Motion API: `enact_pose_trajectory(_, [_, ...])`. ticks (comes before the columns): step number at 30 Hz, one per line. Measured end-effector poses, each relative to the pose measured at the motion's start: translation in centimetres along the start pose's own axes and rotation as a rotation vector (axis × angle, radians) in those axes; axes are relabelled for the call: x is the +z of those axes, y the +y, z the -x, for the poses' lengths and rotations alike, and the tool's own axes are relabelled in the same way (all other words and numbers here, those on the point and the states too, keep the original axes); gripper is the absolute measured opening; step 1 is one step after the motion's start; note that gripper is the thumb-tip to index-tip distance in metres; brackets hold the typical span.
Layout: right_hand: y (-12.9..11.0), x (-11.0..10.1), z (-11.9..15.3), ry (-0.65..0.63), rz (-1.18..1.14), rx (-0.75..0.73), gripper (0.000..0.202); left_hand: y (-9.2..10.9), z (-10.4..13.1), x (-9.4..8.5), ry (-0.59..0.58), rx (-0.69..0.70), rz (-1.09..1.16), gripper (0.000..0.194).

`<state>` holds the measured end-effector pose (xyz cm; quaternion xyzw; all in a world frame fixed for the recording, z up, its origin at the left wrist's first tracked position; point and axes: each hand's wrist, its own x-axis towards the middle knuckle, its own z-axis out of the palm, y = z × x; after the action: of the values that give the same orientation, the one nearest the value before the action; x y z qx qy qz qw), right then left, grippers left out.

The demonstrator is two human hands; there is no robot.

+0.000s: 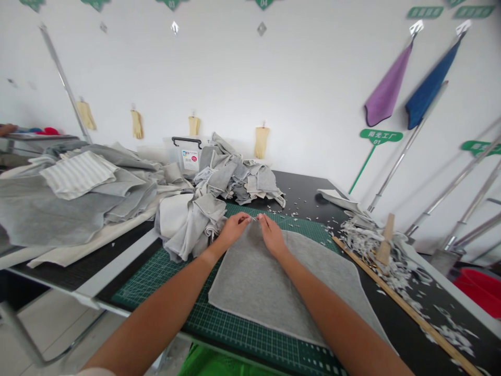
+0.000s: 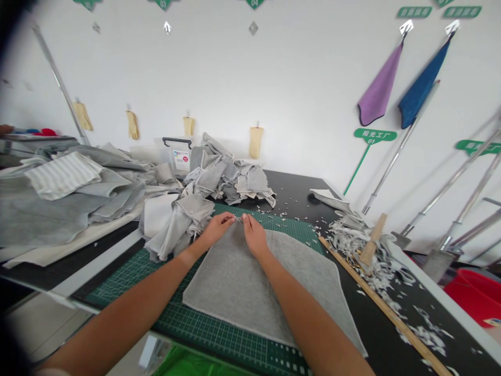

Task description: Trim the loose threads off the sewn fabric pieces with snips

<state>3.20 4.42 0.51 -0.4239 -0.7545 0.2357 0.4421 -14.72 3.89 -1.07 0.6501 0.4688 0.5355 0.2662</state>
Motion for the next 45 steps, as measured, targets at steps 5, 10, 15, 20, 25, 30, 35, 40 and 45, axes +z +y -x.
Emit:
enact_pose_trajectory(5, [-0.1,-0.2,-0.1,-0.003,-0.029,0.005,0.043,0.5,0.1,0.0,-0.005,0.001,0.018,0.026])
enact_pose_trajectory(10, [-0.3,-0.2,0.0,-0.013,-0.029,-0.009,0.039,1.0,0.3,-0.1,-0.005,0.026,0.047,0.025])
enact_pose_trajectory(15, [-0.6,-0.2,0.1,-0.018,0.003,-0.052,0.038,0.9,0.2,-0.1,0.001,0.041,0.031,0.025])
enact_pose_trajectory(20, [-0.5,-0.2,0.0,0.010,0.024,-0.076,0.039,0.6,0.1,-0.2,0.003,0.055,0.022,0.024])
enact_pose_trajectory(25, [-0.7,-0.2,0.0,-0.016,0.041,-0.104,0.040,0.6,0.1,-0.3,-0.008,0.066,0.011,0.025])
enact_pose_trajectory(30, [-1.2,-0.2,0.2,-0.031,0.077,-0.093,0.042,0.6,0.0,-0.4,-0.007,0.047,-0.005,0.028])
enact_pose_trajectory(35, [-1.3,-0.2,0.4,-0.055,0.061,-0.117,0.038,0.5,0.0,-0.4,-0.013,0.059,0.019,0.024])
enact_pose_trajectory(40, [-1.1,-0.1,0.4,-0.052,0.048,-0.139,0.033,0.6,0.0,-0.3,-0.049,0.054,0.039,0.024])
enact_pose_trajectory(45, [-1.0,-0.2,0.5,-0.062,0.067,-0.150,0.032,0.3,-0.1,-0.2,-0.052,0.027,0.046,0.026])
